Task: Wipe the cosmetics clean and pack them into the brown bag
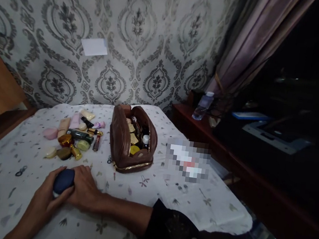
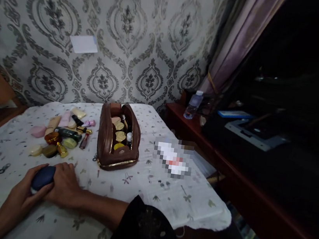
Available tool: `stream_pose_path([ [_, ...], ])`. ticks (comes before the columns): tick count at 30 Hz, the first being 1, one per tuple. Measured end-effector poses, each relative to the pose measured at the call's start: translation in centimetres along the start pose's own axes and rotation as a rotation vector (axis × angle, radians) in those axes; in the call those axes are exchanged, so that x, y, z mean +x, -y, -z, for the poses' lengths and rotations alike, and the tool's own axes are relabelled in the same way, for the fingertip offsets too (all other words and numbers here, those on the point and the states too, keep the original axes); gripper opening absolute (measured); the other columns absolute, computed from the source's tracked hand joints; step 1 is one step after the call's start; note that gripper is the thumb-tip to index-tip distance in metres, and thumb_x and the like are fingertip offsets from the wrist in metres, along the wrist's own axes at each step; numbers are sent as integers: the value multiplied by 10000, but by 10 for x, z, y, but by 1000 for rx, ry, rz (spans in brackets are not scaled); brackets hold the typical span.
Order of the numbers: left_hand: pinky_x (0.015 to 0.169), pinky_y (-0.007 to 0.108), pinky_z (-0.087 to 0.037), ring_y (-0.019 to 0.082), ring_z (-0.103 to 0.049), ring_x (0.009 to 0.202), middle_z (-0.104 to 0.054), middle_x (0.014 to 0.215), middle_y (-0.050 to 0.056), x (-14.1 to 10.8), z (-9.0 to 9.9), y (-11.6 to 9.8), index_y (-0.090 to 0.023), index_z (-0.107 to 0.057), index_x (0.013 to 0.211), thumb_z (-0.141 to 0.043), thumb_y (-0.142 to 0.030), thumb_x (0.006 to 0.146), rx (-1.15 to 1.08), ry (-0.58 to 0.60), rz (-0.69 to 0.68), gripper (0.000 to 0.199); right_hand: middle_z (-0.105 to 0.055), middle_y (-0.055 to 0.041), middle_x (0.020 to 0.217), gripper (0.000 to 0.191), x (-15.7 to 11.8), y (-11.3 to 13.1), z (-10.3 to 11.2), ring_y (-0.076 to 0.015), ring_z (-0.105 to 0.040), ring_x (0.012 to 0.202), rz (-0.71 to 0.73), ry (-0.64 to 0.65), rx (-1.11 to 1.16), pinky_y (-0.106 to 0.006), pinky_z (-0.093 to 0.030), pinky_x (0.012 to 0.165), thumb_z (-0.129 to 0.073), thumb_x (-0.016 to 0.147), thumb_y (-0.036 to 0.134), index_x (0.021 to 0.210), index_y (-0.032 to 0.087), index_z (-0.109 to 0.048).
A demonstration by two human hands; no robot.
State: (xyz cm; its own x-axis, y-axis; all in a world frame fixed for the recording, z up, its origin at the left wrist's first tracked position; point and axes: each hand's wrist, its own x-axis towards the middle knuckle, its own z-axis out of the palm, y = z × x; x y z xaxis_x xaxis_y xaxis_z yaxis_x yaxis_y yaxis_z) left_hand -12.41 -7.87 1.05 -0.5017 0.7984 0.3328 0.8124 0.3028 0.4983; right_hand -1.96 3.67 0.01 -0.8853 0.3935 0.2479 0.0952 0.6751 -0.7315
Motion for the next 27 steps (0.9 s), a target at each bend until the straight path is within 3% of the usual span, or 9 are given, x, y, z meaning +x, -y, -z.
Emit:
stream_pose_path([
  [2,778,378,-584,280,-702,939,-703,1110,117,1,-1,4,-193,-535,1173,-559,-620,774,-11,-21,-39,585,-579,-144,1211,699,-3,-2,3,-301,-526,1148,25,15,61,-418,-417,1008,-768,646,305,1254,114,-482],
  [5,801,366,-584,276,-705,965,-708,1121,101,3,4,9,-203,-545,1177,-548,-590,799,9,-29,-87,541,-527,-144,1321,850,-11,-3,14,-296,-488,1241,79,64,141,-413,-397,1048,-751,638,237,1392,134,-374],
  [11,787,384,-568,308,-691,953,-710,1080,113,9,20,16,-177,-520,1253,-566,-483,772,284,-20,-342,572,-469,-159,1421,815,-28,-1,32,-272,-428,1334,82,69,274,-420,-353,1101,-728,740,259,1449,142,-343],
  [16,789,383,-528,301,-668,937,-704,1097,129,8,-2,19,-161,-462,1304,-526,-299,765,368,-88,-592,559,-548,-160,1355,777,-27,-2,31,-269,-502,1270,3,35,288,-390,-389,1076,-809,715,352,1371,122,-461],
  [21,828,404,-507,313,-652,959,-680,1134,164,2,-30,33,-164,-436,1337,-497,-422,839,335,-162,-636,564,-613,-116,1274,728,-25,-6,28,-258,-555,1188,18,19,220,-381,-434,1022,-825,691,366,1313,155,-511],
  [24,857,425,-514,327,-644,1006,-665,1148,170,1,-31,43,-185,-436,1319,-472,-523,868,258,-151,-638,564,-612,-99,1286,688,-28,-5,28,-247,-539,1216,32,3,207,-375,-405,1054,-799,723,414,1306,182,-518],
  [27,877,437,-533,332,-649,1026,-665,1148,149,1,-25,46,-221,-477,1249,-492,-637,833,154,-81,-498,588,-621,-83,1262,657,-29,-4,29,-243,-544,1205,3,12,191,-368,-415,1042,-788,732,458,1283,204,-537],
])
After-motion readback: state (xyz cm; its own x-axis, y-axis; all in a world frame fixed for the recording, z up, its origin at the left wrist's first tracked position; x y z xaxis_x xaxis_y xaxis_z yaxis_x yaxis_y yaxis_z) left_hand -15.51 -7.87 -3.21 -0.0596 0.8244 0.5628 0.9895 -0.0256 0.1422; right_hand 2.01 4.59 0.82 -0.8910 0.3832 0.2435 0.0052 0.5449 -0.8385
